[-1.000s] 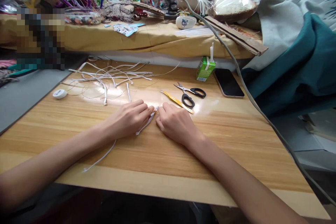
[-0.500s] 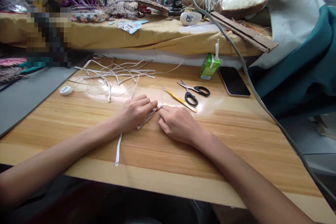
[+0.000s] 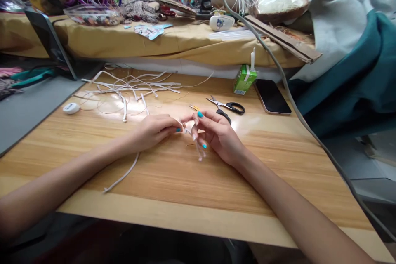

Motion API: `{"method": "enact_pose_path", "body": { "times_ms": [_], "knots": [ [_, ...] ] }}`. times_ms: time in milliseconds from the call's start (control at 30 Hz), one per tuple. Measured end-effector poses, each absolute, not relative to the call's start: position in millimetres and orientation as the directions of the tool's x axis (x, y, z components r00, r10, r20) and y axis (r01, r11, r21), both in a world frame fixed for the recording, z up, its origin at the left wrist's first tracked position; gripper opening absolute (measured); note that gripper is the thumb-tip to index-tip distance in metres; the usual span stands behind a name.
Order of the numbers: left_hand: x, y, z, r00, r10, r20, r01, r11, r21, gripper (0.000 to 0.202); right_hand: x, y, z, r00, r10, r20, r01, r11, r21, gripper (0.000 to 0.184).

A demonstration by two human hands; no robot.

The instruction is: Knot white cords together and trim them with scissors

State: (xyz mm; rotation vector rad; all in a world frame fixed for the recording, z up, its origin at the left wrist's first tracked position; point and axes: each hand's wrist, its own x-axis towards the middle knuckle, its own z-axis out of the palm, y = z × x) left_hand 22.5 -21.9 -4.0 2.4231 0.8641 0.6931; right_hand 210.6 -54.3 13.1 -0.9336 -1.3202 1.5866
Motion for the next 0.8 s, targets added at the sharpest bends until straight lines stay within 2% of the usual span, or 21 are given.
{"method": "enact_pose_path", "body": {
  "times_ms": [100, 200, 300, 400, 533, 700, 800],
  "knots": [
    [22.1, -26.1, 6.2, 0.696, 0.713, 0.084, 0.303, -0.398, 0.866, 0.02, 209.5, -53.5, 14.4, -0.337, 0.938, -0.081, -0.23, -0.165, -0.959, 0.013],
    [21.8, -29.7, 12.2, 0.7, 0.715, 0.004, 0.125, -0.127, 0.984, 0.023, 208.7, -52.1, 14.0, -0.269, 0.956, -0.12, -0.221, -0.183, -0.958, 0.011],
    [23.0, -33.5, 12.7, 0.686, 0.727, -0.02, 0.027, 0.001, 1.0, 0.021, 205.9, -52.7, 12.2, -0.276, 0.945, -0.173, -0.183, -0.229, -0.956, 0.01],
    [24.3, -36.2, 11.6, 0.678, 0.734, -0.024, -0.01, 0.042, 0.999, 0.019, 201.5, -55.5, 10.4, -0.304, 0.929, -0.212, -0.232, -0.288, -0.929, 0.007],
    [25.3, -36.7, 9.3, 0.701, 0.712, -0.039, -0.026, 0.08, 0.996, 0.014, 199.0, -58.0, 10.3, -0.385, 0.892, -0.237, -0.278, -0.357, -0.892, 0.011],
    [30.1, -36.8, 8.8, 0.665, 0.735, -0.136, -0.048, 0.223, 0.974, 0.011, 201.4, -55.6, 11.9, -0.434, 0.844, -0.314, -0.2, -0.431, -0.88, 0.011],
    [32.2, -36.5, 10.6, 0.639, 0.749, -0.172, -0.016, 0.237, 0.971, 0.01, 202.0, -53.7, 12.5, -0.415, 0.847, -0.333, -0.178, -0.435, -0.883, 0.01]
  ]
}}
